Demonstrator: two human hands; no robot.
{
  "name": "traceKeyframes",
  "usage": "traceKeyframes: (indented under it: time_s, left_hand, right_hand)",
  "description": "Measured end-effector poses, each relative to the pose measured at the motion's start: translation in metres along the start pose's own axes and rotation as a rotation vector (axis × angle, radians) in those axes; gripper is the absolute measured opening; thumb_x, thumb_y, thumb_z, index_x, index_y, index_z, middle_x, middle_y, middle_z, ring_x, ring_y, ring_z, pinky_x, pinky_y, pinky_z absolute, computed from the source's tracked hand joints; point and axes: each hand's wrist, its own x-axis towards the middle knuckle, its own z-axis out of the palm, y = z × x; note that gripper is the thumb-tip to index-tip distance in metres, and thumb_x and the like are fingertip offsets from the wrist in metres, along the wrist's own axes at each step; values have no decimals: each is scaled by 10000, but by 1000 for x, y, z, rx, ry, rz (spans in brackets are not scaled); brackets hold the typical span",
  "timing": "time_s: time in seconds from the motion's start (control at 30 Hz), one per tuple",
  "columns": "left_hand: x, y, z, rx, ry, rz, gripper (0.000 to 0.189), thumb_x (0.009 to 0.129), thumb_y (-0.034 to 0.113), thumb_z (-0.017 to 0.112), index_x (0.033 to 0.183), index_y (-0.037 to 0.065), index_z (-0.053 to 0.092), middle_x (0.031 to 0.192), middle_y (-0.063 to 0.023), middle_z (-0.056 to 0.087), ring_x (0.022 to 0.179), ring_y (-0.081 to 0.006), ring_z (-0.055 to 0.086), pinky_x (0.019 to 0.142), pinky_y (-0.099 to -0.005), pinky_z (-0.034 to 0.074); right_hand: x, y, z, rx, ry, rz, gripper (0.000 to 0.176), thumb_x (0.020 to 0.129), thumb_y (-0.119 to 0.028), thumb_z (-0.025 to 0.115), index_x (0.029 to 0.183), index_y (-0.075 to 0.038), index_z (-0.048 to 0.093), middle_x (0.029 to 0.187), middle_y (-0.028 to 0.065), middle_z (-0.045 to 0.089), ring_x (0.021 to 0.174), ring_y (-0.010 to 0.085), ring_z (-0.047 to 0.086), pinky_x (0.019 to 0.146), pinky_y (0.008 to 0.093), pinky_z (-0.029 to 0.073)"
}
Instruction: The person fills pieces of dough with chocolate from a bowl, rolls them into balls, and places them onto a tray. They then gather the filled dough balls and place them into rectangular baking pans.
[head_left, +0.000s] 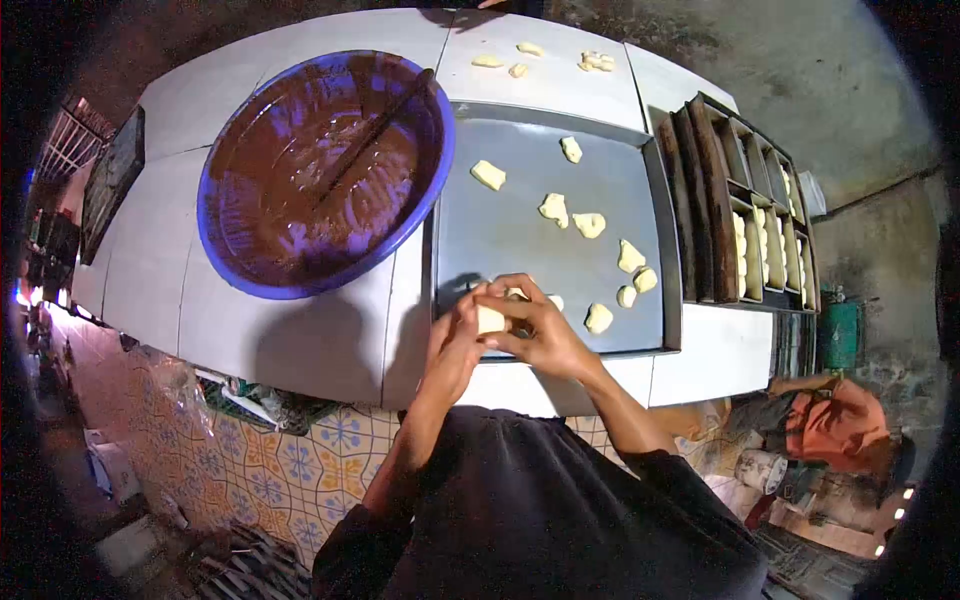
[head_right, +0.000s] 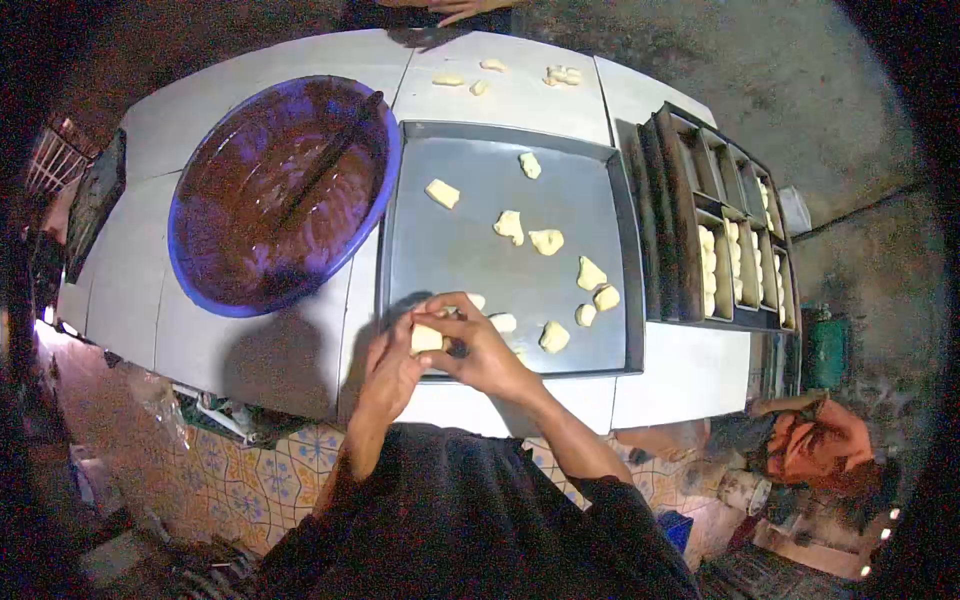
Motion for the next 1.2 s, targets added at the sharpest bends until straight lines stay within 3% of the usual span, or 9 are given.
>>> traceKeyframes:
  time_s: [0.2,0.43,0.57,0.63,0.77,0.83,0.93,1.1,1.2]
  left_hand:
    - [-16,22,38,186,105,92,491,942,24,471,1412,22,329,1278,-164,520,1115,-246,570,886,-354,516]
    - [-13,-1,9,37,-227,-145,633,977,401,443,1469,36,281,1202,-159,559,1021,-221,582,790,-333,504]
    - [-5,-34,-16,279,-46,-259,476,989,435,462,1187,5,506,994,-98,584,797,-145,566,655,-266,472]
    - [10,-34,-26,101,-593,-426,382,1022,341,401,1154,-4,495,912,-79,579,742,-165,568,592,-273,448]
    - [4,-29,8,333,-496,-506,407,1000,398,431,1035,3,519,738,-13,451,595,-94,368,522,-257,300]
    - [6,-30,14,43,-615,-622,444,989,437,449,785,45,496,640,19,416,518,-70,344,487,-231,277]
    - [11,-39,15,-152,-501,-753,438,974,474,443,846,59,497,560,1,380,485,-115,341,513,-265,283]
    - [20,-35,13,-127,71,-453,402,991,456,434,778,121,496,552,25,374,460,-117,342,511,-278,305]
    - [36,-10,-29,-59,-180,22,321,1004,327,418,843,65,508,768,-103,591,708,-210,569,618,-320,464]
  right_hand:
    - [-24,-15,9,-275,196,-131,613,828,-97,666,1395,-80,434,1322,170,464,1241,344,444,1025,393,400]
    - [-52,-9,12,-70,-9,-126,425,820,-179,707,1170,35,593,1196,151,549,1083,299,579,876,382,508]
    - [-63,0,0,-212,101,-216,339,805,-124,722,1096,31,639,1058,159,623,904,322,639,761,368,532]
    - [-68,-6,-11,-155,114,-94,245,811,-96,703,1016,33,667,988,152,642,841,321,645,712,375,528]
    - [-78,-4,-20,-188,202,-118,196,789,-91,721,943,22,681,928,129,657,779,284,639,651,352,509]
    - [-78,3,-20,-131,231,-118,158,794,-78,709,931,-3,683,902,123,653,747,263,622,643,338,493]
    - [-78,15,-21,-126,240,13,131,802,-67,699,915,-6,672,864,117,645,732,243,614,633,330,478]
    - [-98,20,-52,-35,31,130,115,814,-79,706,897,-5,679,788,96,649,740,176,609,618,301,456]
    - [-110,54,-94,-92,492,275,230,895,-195,651,930,32,671,833,93,646,779,159,598,689,298,464]
